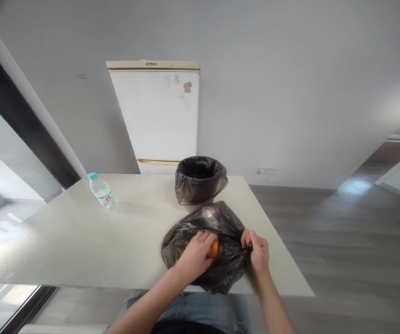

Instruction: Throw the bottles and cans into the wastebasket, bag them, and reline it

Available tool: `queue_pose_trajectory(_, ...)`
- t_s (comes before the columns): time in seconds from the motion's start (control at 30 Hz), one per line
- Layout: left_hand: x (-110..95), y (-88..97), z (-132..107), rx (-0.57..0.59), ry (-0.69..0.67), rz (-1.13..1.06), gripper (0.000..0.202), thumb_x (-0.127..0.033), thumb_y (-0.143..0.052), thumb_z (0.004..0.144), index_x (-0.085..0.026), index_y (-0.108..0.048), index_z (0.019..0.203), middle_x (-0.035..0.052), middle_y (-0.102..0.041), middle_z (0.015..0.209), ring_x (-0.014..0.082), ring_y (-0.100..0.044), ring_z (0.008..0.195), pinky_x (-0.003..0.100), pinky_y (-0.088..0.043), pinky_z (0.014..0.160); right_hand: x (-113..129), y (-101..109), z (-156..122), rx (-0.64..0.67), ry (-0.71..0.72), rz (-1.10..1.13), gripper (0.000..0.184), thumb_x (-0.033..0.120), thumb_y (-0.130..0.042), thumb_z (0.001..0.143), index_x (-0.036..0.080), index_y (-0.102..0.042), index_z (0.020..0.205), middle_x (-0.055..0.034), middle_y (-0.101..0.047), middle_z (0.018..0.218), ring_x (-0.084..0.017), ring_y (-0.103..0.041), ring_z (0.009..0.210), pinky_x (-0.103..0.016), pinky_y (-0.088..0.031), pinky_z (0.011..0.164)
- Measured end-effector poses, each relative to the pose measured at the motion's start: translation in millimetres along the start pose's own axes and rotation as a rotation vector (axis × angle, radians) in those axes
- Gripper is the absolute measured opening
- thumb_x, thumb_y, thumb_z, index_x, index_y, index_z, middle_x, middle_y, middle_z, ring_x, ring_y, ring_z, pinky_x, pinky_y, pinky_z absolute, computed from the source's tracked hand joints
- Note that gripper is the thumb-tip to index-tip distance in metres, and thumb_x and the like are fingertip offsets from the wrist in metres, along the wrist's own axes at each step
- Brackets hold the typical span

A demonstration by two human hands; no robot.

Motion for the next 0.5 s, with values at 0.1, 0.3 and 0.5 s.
queue_pose_trajectory(0.1,-2,23.9,-13,-0.027,0.118,-0.136,0.046,-0.023,-0.076,0.078,-0.026,-0.061,0.122,0.0086,-0.068,0.12,0.0298,-0.064,0.11,0.041,-0.052,0.095,1,-2,-1,-0.031,-0.029,0.02,0.051,0.041,-0.052,0.105,0.022,-0.041,0.059,-0.0006,-0.048,0.058,-0.018,-0.045,0.061,-0.038,-0.029,0.068)
queue_pose_trajectory(0.3,6,108.3,-55,-0.346,0.296,-0.488,0.047,-0.037,-0.081,0.08,-0.034,-0.061,0.122,0.0069,-0.071,0.12,0.0244,-0.072,0.102,0.036,-0.06,0.083,9,-8,-3,-0.075,-0.058,-0.013,0.049,0.042,-0.054,0.104,0.023,-0.042,0.061,-0.0003,-0.047,0.061,-0.018,-0.044,0.063,-0.037,-0.03,0.069)
queue_pose_trajectory(0.5,57,164.7,-78,-0.815,0.342,-0.64,0.055,-0.048,-0.084,0.076,-0.03,-0.058,0.121,0.01,-0.068,0.125,0.0282,-0.076,0.104,0.04,-0.066,0.082,0,-6,-1,-0.066,-0.047,0.013,0.052,0.043,-0.052,0.105,0.022,-0.041,0.059,-0.0004,-0.047,0.057,-0.018,-0.044,0.062,-0.037,-0.03,0.068)
Point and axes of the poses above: each hand's wrist, its own z-axis towards the middle knuckle, its own y-axis out of the back of the hand, x = y × z, the point moved 2 cm from there along z, towards the middle knuckle
